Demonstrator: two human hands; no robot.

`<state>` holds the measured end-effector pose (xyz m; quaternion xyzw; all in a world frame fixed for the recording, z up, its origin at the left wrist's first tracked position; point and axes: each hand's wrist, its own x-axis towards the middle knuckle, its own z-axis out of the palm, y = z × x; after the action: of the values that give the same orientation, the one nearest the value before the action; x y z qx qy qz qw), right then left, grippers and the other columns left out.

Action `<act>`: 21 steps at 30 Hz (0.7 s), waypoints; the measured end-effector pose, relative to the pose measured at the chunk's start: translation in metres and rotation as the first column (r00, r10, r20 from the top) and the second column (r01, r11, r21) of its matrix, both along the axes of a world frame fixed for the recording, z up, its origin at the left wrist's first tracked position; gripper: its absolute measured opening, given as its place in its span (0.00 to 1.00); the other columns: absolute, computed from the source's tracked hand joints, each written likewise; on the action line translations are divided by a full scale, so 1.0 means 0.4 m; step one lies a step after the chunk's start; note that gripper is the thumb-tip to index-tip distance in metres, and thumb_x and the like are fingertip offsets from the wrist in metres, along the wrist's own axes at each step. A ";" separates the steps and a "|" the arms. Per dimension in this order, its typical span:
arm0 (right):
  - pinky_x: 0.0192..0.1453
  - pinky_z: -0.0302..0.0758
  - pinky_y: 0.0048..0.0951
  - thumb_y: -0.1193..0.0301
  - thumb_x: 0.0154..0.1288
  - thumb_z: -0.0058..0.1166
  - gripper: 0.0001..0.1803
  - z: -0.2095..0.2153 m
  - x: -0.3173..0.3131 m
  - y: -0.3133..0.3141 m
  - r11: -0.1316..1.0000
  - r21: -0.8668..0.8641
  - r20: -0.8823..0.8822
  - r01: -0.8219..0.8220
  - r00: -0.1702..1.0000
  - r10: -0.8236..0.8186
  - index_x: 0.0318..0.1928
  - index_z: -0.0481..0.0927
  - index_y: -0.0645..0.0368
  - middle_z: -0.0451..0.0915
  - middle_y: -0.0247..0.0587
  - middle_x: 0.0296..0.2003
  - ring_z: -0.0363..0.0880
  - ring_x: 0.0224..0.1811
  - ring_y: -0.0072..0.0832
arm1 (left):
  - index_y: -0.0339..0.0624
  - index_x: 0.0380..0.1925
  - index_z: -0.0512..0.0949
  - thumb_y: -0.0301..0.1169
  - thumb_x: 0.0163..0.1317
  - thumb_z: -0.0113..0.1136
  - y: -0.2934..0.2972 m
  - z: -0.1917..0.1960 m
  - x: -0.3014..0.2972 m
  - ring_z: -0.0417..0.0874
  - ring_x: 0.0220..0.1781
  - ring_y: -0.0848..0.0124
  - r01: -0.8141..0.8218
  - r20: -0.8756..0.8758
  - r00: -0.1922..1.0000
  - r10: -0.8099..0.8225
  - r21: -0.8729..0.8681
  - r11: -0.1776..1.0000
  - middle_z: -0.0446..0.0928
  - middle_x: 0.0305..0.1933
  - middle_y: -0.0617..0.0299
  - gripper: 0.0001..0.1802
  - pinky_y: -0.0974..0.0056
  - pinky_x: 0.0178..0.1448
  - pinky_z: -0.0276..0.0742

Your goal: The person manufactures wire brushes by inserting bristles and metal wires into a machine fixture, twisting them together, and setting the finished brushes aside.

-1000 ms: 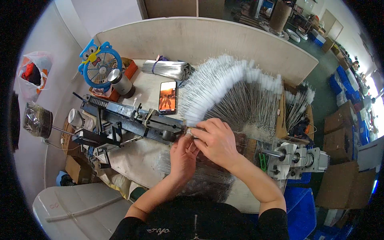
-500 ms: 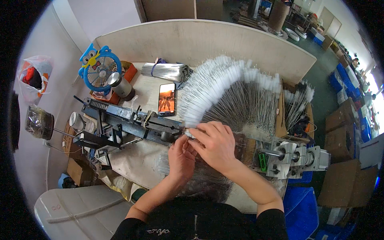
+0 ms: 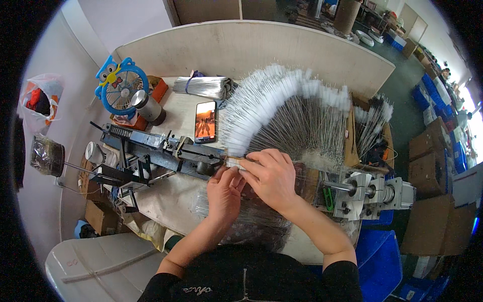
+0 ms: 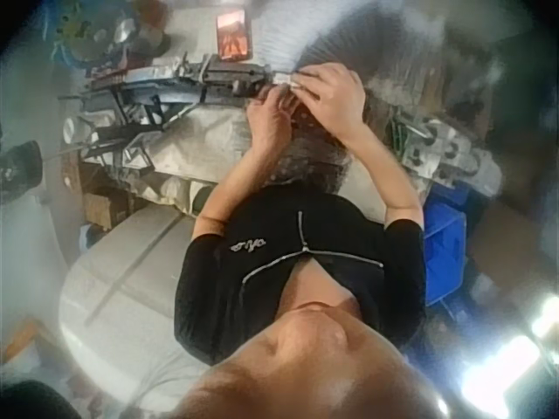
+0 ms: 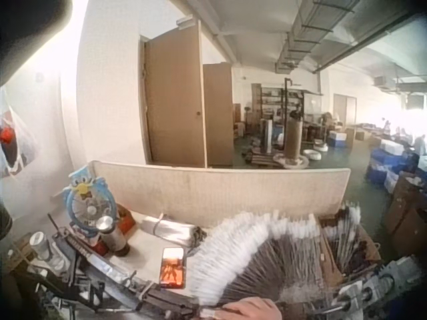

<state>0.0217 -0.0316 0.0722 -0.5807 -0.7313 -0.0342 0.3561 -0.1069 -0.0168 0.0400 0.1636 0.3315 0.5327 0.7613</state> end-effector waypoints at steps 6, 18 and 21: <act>0.45 0.68 0.31 0.66 0.48 0.63 0.12 0.002 -0.003 -0.003 1.000 0.000 0.005 -0.005 1.000 0.005 0.36 0.84 0.49 0.79 0.26 0.36 0.75 0.41 0.27 | 0.37 0.36 0.74 0.22 0.60 0.55 -0.004 0.009 -0.009 0.80 0.43 0.71 -0.002 -0.027 1.000 0.001 -0.029 1.000 0.78 0.40 0.59 0.04 0.66 0.50 0.76; 0.45 0.68 0.35 0.75 0.47 0.60 0.09 0.045 0.065 -0.055 0.996 -0.080 0.160 0.034 0.987 -0.021 0.33 0.82 0.59 0.77 0.33 0.27 0.74 0.39 0.33 | 0.31 0.45 0.67 0.55 0.69 0.39 0.011 0.021 -0.030 0.72 0.57 0.52 0.066 0.114 0.992 -0.058 -0.068 0.995 0.71 0.51 0.48 0.31 0.49 0.67 0.66; 0.47 0.67 0.35 0.74 0.48 0.61 0.08 0.044 0.071 -0.067 0.989 -0.150 0.120 -0.009 0.992 0.027 0.32 0.82 0.59 0.77 0.33 0.27 0.74 0.41 0.33 | 0.32 0.43 0.66 0.59 0.67 0.38 0.006 0.019 -0.037 0.73 0.54 0.52 0.080 0.119 0.990 -0.073 -0.055 0.995 0.69 0.43 0.52 0.33 0.49 0.66 0.67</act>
<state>0.0500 -0.0585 0.0898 -0.5958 -0.7574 -0.0115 0.2669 -0.1219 -0.0144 0.0476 0.1219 0.2954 0.5017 0.8039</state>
